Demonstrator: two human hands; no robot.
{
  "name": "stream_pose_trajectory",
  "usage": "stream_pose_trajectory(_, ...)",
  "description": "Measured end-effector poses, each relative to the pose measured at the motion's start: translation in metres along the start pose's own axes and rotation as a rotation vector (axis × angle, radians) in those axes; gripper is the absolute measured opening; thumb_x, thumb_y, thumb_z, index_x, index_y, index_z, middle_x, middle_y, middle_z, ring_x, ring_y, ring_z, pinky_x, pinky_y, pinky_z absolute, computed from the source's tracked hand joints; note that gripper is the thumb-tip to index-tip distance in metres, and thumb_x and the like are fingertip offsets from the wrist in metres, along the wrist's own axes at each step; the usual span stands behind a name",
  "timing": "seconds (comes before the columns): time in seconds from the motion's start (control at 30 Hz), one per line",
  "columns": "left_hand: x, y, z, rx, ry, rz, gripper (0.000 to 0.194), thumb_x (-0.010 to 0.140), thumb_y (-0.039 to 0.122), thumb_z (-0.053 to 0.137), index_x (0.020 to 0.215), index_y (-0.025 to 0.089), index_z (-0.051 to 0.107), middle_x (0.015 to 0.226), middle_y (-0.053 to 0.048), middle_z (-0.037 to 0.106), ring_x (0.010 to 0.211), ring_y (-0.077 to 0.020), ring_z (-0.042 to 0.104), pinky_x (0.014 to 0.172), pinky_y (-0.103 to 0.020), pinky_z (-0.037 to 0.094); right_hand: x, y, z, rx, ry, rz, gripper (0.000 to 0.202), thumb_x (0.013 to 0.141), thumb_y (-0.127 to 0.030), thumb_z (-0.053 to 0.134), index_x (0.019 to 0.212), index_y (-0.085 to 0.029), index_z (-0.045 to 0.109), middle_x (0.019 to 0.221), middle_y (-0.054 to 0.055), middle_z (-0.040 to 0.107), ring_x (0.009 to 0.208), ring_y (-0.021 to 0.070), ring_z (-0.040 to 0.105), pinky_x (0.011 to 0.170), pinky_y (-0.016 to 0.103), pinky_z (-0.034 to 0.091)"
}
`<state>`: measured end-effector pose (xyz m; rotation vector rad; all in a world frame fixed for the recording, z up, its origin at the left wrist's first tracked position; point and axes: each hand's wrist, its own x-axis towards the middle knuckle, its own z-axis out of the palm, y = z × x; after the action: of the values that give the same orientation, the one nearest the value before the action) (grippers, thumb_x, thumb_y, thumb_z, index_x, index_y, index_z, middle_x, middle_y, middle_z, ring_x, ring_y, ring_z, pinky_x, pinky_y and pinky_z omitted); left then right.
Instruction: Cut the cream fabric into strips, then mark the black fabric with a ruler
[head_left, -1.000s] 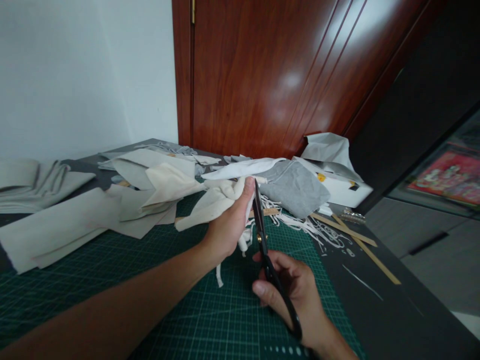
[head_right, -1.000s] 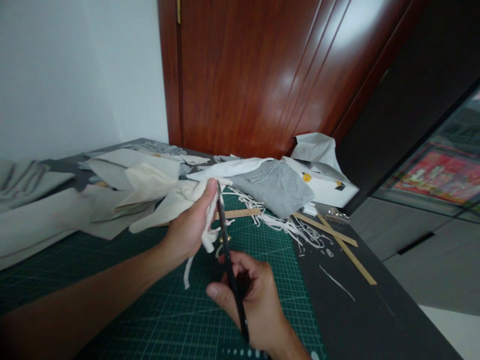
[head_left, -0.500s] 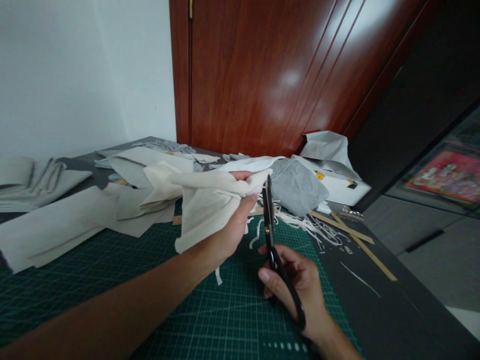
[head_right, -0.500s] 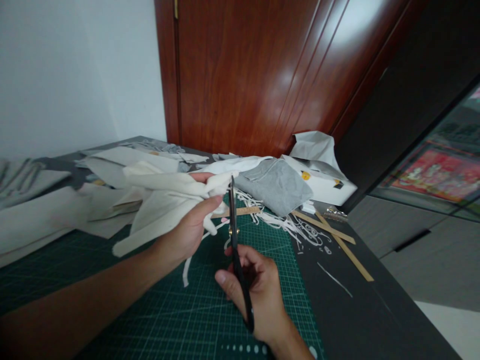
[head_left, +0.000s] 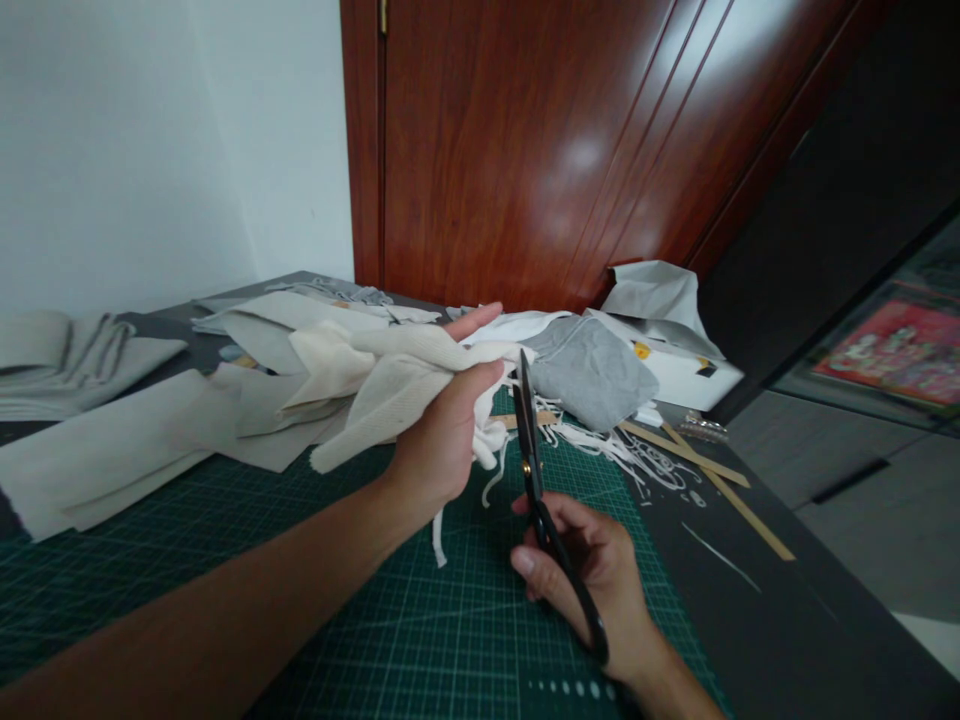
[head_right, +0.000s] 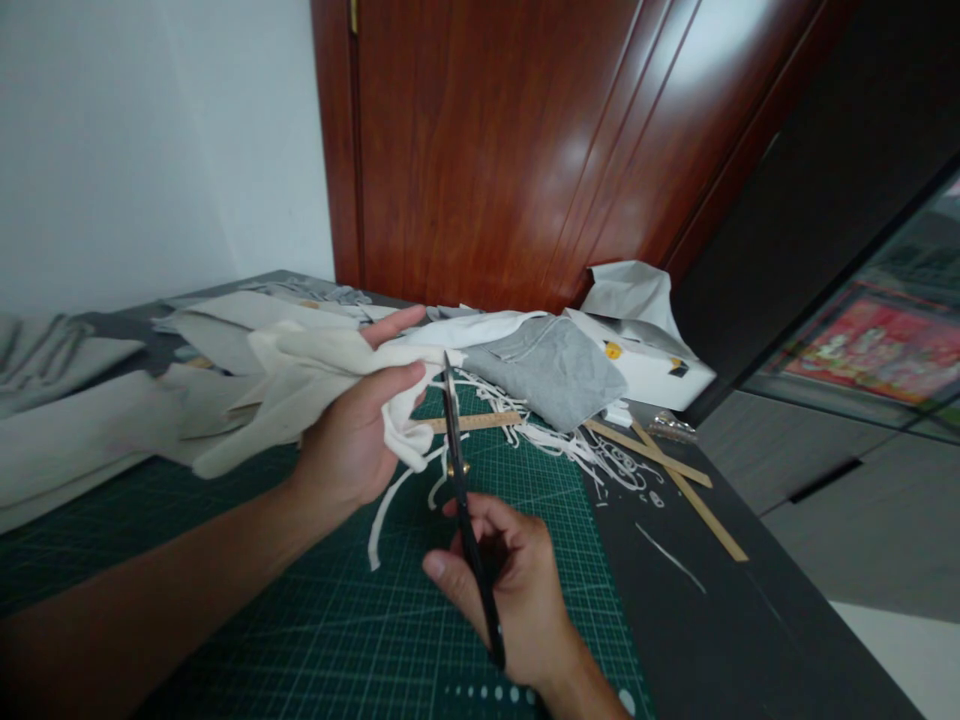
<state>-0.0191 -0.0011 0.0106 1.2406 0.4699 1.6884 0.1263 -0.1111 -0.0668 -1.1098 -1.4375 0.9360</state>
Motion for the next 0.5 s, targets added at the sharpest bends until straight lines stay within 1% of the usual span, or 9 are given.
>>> stream_pose_trajectory(0.1, 0.003, 0.001, 0.000, -0.025, 0.021, 0.029, 0.018, 0.077, 0.020, 0.072, 0.093, 0.027, 0.076, 0.094, 0.000, 0.072, 0.107, -0.0245, 0.066, 0.103, -0.043, 0.049, 0.001, 0.001, 0.000, -0.005, 0.009, -0.006, 0.032, 0.077, -0.026, 0.087, 0.105, -0.023, 0.072, 0.066, -0.006, 0.058, 0.051, 0.0093, 0.054, 0.047, 0.020, 0.042)
stream_pose_trajectory(0.17, 0.005, 0.001, 0.000, -0.022, 0.041, 0.032, 0.011, 0.074, 0.019, 0.075, 0.083, 0.026, 0.074, 0.093, 0.000, 0.071, 0.100, -0.0230, 0.066, 0.098, -0.041, 0.050, 0.001, 0.001, 0.000, -0.010, 0.010, -0.005, 0.032, 0.077, -0.027, 0.087, 0.105, -0.023, 0.072, 0.066, -0.006, 0.057, 0.051, 0.0092, 0.054, 0.047, 0.020, 0.042)
stream_pose_trajectory(0.23, 0.008, 0.001, 0.000, -0.032, 0.060, 0.026, 0.010, 0.071, 0.020, 0.078, 0.077, 0.025, 0.072, 0.089, 0.001, 0.068, 0.092, -0.0211, 0.064, 0.096, -0.040, 0.050, 0.001, 0.001, 0.000, -0.018, 0.012, -0.003, 0.032, 0.078, -0.030, 0.086, 0.106, -0.023, 0.072, 0.067, -0.006, 0.057, 0.052, 0.0093, 0.054, 0.047, 0.020, 0.043)
stream_pose_trajectory(0.4, 0.013, 0.000, -0.002, -0.014, 0.067, 0.007, 0.018, 0.066, 0.020, 0.084, 0.074, 0.026, 0.068, 0.084, 0.002, 0.064, 0.090, -0.0202, 0.062, 0.090, -0.037, 0.050, 0.001, 0.000, 0.000, -0.025, 0.014, -0.014, 0.030, 0.082, -0.036, 0.083, 0.106, -0.022, 0.071, 0.066, -0.005, 0.057, 0.052, 0.0100, 0.055, 0.047, 0.021, 0.044)
stream_pose_trajectory(0.5, 0.013, 0.001, -0.003, 0.009, 0.058, 0.022, 0.021, 0.067, 0.020, 0.084, 0.076, 0.026, 0.065, 0.082, 0.003, 0.063, 0.084, -0.0184, 0.061, 0.082, -0.035, 0.050, 0.000, 0.000, 0.000, -0.034, 0.015, -0.008, 0.031, 0.081, -0.035, 0.084, 0.106, -0.022, 0.071, 0.067, -0.005, 0.058, 0.052, 0.0100, 0.055, 0.048, 0.021, 0.044)
